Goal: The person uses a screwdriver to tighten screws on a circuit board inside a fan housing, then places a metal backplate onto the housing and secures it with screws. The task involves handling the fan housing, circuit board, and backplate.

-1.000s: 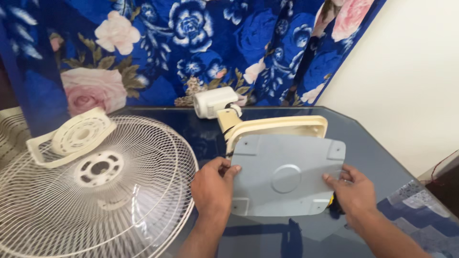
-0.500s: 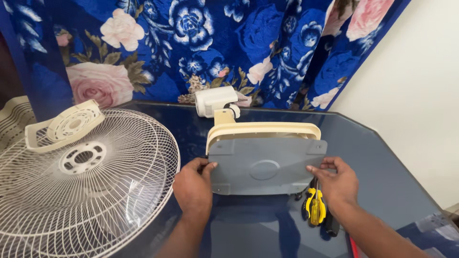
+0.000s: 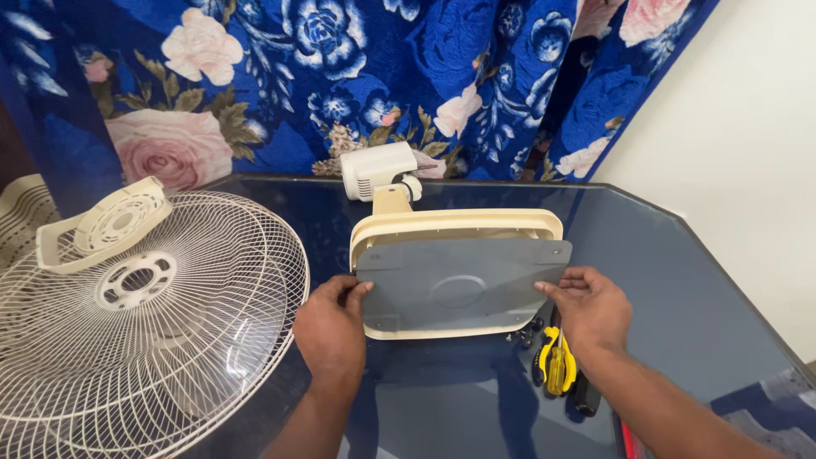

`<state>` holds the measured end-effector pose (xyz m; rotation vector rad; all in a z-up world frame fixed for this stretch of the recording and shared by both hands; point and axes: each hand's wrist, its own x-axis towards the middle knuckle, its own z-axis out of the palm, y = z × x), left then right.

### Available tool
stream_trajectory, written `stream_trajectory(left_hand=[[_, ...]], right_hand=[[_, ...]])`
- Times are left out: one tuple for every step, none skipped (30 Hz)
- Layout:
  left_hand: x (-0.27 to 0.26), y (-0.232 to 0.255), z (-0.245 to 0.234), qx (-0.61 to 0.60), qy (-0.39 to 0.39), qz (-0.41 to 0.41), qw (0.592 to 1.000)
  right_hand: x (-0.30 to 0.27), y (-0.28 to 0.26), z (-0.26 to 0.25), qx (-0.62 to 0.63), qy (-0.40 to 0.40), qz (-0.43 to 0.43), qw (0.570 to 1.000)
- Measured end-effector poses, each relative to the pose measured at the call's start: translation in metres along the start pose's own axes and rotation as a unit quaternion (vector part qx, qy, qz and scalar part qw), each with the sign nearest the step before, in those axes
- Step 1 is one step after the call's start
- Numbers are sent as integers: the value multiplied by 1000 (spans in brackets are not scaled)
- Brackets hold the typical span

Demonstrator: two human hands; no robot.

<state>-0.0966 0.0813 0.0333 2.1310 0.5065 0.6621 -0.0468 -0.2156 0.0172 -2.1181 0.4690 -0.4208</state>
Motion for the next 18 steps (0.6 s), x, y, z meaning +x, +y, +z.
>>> stream_trajectory(left_hand=[[0, -1, 0, -5, 3, 8, 1000], [1, -3, 0, -9, 7, 15, 1000], [2, -5, -1, -13, 12, 23, 1000], [3, -7, -2, -14, 8, 22, 1000], [3, -9, -2, -13, 3, 21, 1000], [2, -11, -2, -13, -3, 20, 1000], [3, -12, -2, -10, -6, 15, 1000], [4, -12, -2, -6, -10, 11, 1000], [4, -13, -1, -2, -14, 6, 1000], [4, -14, -1, -6, -15, 8, 1000], [5, -13, -1, -10, -15, 12, 1000], [7, -13, -1, -14, -15, 16, 1000], [7, -13, -1, -13, -21, 11, 1000], [8, -13, -1, -12, -26, 7, 1000], [9, -13, -2, -11, -31, 2, 999], [10, -12, -2, -21, -27, 0, 999], [10, -12, -1, -30, -24, -5, 999], [10, -11, -1, -39, -21, -9, 999]], right_hand=[[-1, -2, 1, 14, 0, -11, 1000], [-2, -4, 2, 27, 0, -22, 999], [-3, -5, 4, 42, -1, -33, 999], [-4, -5, 5, 29, -2, -32, 999], [-4, -4, 5, 14, -1, -29, 999], [-5, -3, 5, 0, -1, -27, 1000], [-6, -2, 6, -1, 2, -32, 999], [-6, -1, 8, -1, 5, -37, 999], [-7, 0, 8, -3, 8, -42, 999], [-8, 0, 9, -2, 8, -40, 999], [-7, -1, 10, 1, 10, -38, 999], [-5, -3, 11, 3, 11, -36, 999], [-6, -3, 12, -4, 14, -32, 999], [-7, -3, 12, -10, 18, -27, 999], [-7, -5, 13, -17, 21, -24, 999], [-7, -6, 13, -11, 22, -26, 999], [-8, -7, 14, -8, 22, -28, 999], [-9, -7, 14, -4, 21, -30, 999]])
